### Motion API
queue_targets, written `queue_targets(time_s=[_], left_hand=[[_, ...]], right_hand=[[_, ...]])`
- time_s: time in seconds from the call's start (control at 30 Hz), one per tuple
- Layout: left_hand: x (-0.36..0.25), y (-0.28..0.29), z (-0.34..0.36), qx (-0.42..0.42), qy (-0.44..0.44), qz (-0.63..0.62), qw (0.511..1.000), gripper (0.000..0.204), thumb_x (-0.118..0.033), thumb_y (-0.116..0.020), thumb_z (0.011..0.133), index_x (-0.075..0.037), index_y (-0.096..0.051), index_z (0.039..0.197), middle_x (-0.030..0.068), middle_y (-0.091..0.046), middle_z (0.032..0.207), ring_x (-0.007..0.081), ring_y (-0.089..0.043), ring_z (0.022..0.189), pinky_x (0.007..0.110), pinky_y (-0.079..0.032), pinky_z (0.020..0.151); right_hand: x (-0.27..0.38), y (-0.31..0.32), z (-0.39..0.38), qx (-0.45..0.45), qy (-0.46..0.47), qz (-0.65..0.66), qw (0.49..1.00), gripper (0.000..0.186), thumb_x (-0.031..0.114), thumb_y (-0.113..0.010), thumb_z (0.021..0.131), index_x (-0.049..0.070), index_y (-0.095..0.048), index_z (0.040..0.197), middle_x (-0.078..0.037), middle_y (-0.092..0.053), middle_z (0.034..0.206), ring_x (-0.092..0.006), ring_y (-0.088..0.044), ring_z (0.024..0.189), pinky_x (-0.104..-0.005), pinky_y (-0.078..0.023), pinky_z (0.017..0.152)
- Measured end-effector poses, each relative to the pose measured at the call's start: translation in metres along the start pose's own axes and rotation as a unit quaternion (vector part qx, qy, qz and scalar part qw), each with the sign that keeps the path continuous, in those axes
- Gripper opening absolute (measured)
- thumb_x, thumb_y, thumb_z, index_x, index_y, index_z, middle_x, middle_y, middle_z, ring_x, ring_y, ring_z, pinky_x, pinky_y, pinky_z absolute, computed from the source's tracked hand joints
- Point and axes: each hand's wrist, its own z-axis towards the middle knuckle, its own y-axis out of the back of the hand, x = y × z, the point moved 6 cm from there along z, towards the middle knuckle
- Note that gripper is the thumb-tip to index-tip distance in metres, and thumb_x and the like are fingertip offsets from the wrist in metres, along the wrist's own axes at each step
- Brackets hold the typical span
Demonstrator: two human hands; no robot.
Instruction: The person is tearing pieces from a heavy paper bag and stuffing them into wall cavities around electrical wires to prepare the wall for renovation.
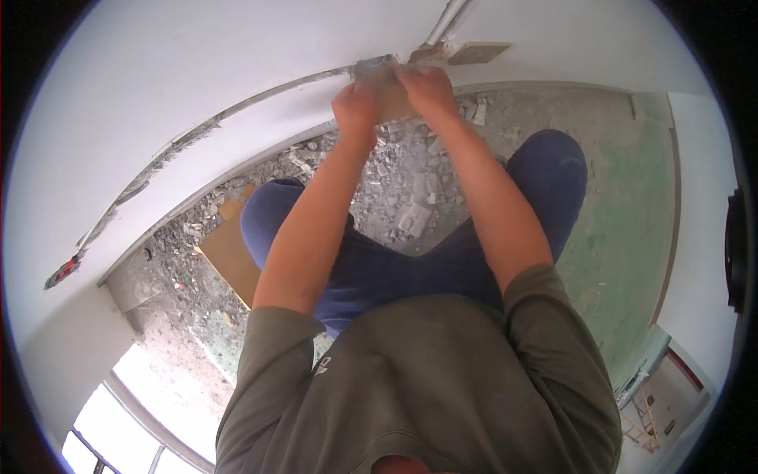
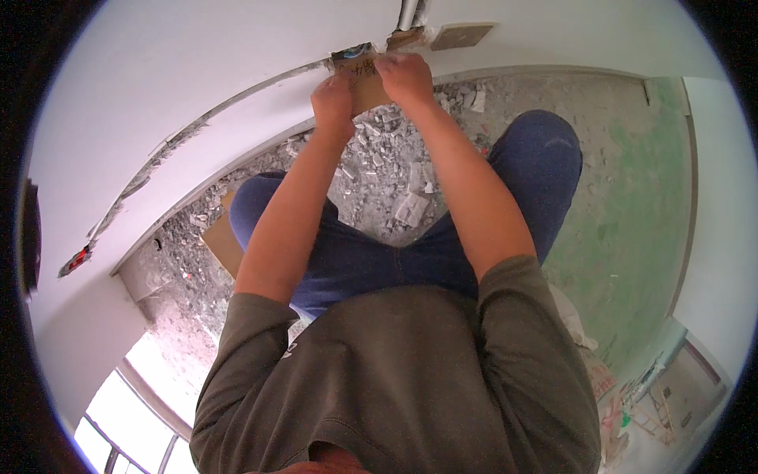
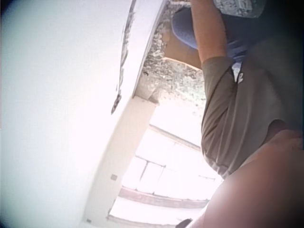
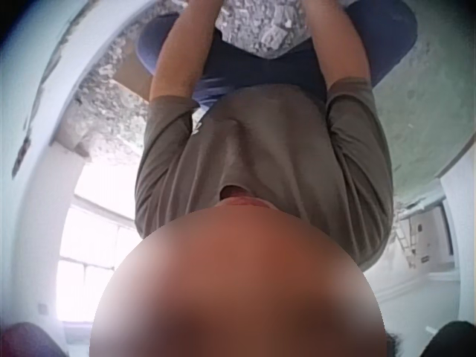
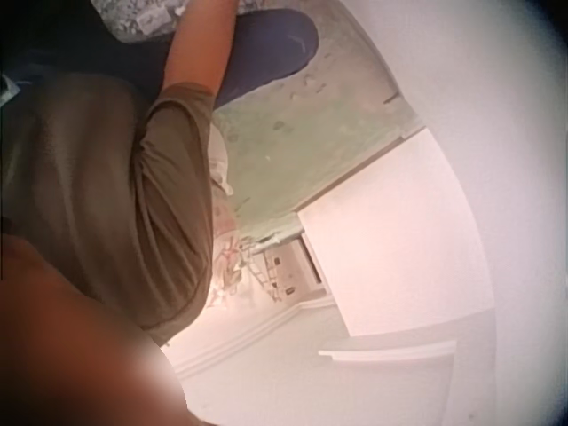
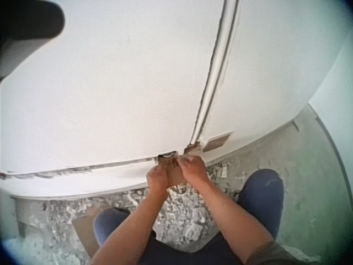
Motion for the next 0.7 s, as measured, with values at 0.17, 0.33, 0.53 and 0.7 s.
queue_targets(time_s=[0.17,0.33,0.53,0.7], left_hand=[[-0.007,-0.008,-0.005,0.005,0.164,-0.090,0.982,0.025,-0.019,-0.059,0.088,0.001,-0.063,0.102,0.0086,-0.063,0.092,0.0212,-0.062,0.079,0.035,-0.051,0.068],[-0.011,-0.012,-0.007,-0.011,0.094,-0.112,0.989,0.031,-0.025,-0.054,0.092,0.004,-0.064,0.094,0.0078,-0.061,0.081,0.0164,-0.055,0.074,0.033,-0.046,0.064],[-0.011,-0.010,-0.007,-0.020,0.172,-0.025,0.984,0.031,-0.025,-0.052,0.093,0.004,-0.063,0.097,0.0112,-0.062,0.089,0.0197,-0.058,0.076,0.033,-0.048,0.065],[-0.015,-0.016,-0.006,-0.010,0.156,-0.150,0.976,0.026,-0.023,-0.059,0.089,-0.003,-0.061,0.105,0.0096,-0.063,0.097,0.0227,-0.061,0.083,0.036,-0.048,0.060]], right_hand=[[0.000,0.001,0.002,0.000,-0.031,-0.042,0.999,0.033,0.031,-0.054,0.082,0.000,-0.065,0.076,-0.023,-0.063,0.073,-0.0424,-0.061,0.072,-0.0483,-0.048,0.067],[0.017,0.001,0.003,-0.040,0.079,-0.142,0.986,0.040,0.038,-0.054,0.086,0.000,-0.067,0.078,-0.022,-0.061,0.069,-0.0394,-0.061,0.067,-0.0431,-0.047,0.064],[0.013,0.003,0.007,-0.046,0.075,-0.107,0.990,0.038,0.035,-0.056,0.082,0.002,-0.066,0.067,-0.022,-0.062,0.071,-0.0424,-0.061,0.070,-0.0495,-0.048,0.065],[0.004,-0.001,0.009,-0.016,0.005,-0.028,0.999,0.040,0.037,-0.057,0.082,0.000,-0.066,0.069,-0.023,-0.063,0.072,-0.0414,-0.061,0.072,-0.0471,-0.048,0.067]])
